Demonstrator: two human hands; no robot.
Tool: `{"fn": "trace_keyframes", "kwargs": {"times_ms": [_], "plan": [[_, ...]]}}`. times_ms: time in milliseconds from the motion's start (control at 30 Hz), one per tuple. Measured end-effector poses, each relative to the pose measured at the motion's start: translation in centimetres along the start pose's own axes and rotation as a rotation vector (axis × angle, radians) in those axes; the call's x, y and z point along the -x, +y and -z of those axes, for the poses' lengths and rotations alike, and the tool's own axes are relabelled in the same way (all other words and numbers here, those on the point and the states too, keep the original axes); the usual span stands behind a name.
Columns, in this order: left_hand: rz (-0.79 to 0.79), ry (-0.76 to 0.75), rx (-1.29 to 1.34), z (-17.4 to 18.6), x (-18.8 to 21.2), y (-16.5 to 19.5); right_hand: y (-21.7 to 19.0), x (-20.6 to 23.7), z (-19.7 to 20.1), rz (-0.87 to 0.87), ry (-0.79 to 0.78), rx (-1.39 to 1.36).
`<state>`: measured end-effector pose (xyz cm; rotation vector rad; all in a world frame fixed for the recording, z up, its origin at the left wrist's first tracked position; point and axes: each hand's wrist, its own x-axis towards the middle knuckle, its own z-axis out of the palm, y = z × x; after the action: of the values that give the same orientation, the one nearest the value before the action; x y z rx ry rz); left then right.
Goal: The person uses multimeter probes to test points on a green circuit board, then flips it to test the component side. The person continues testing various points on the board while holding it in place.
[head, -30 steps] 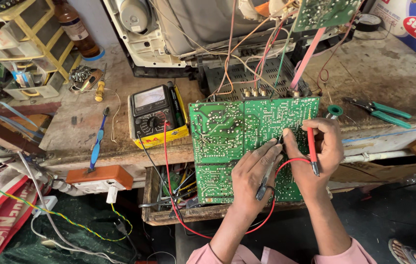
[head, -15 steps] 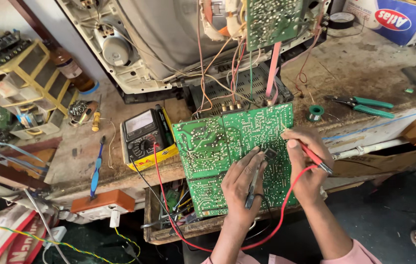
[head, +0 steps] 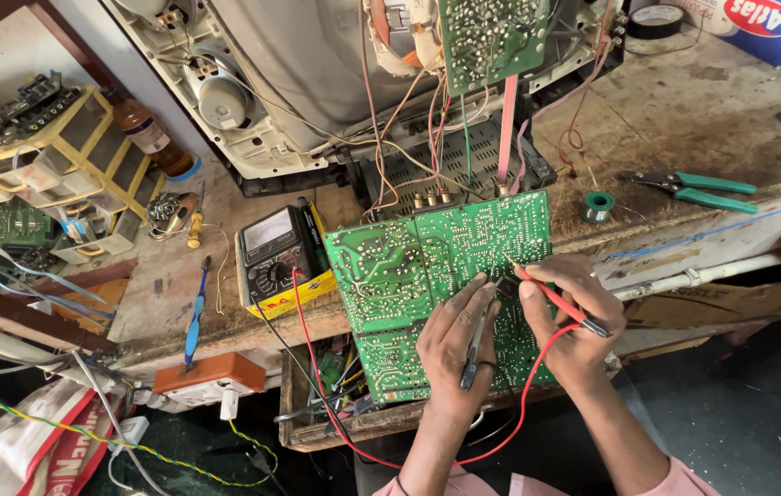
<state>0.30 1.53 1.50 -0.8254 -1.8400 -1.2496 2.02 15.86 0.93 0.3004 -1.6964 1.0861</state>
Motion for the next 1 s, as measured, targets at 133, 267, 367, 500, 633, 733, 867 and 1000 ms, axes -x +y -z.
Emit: {"fn": "trace_keyframes", "kwargs": {"times_ms": [133, 267, 367, 500, 633, 733, 867, 1000], "plan": [[-0.003, 0.006, -0.008, -0.14, 0.01, -0.07, -0.10, -0.03, 0.01, -0.009, -0.006, 0.004], [0.010, -0.002, 0.004, -0.19, 0.03, -0.19, -0.15, -0.12, -0.01, -0.002, -0.017, 0.011], [0.021, -0.010, 0.007, -0.18, 0.03, -0.30, -0.19, -0.15, -0.01, 0.006, -0.024, 0.030], [0.038, -0.017, 0.017, -0.08, 0.08, -0.25, -0.27, -0.15, 0.02, 0.018, -0.034, 0.091], [0.049, -0.018, 0.009, -0.09, 0.08, -0.06, -0.32, -0.14, 0.03, 0.014, -0.031, 0.089], [0.048, -0.018, 0.016, -0.03, 0.02, -0.03, -0.33, -0.16, -0.04, 0.017, -0.032, 0.083], [0.049, -0.017, 0.014, 0.07, -0.06, -0.01, -0.29, -0.20, -0.13, 0.031, -0.034, 0.093], [0.046, -0.020, 0.018, 0.15, -0.08, 0.05, -0.20, -0.23, -0.10, 0.038, -0.034, 0.107]]}}
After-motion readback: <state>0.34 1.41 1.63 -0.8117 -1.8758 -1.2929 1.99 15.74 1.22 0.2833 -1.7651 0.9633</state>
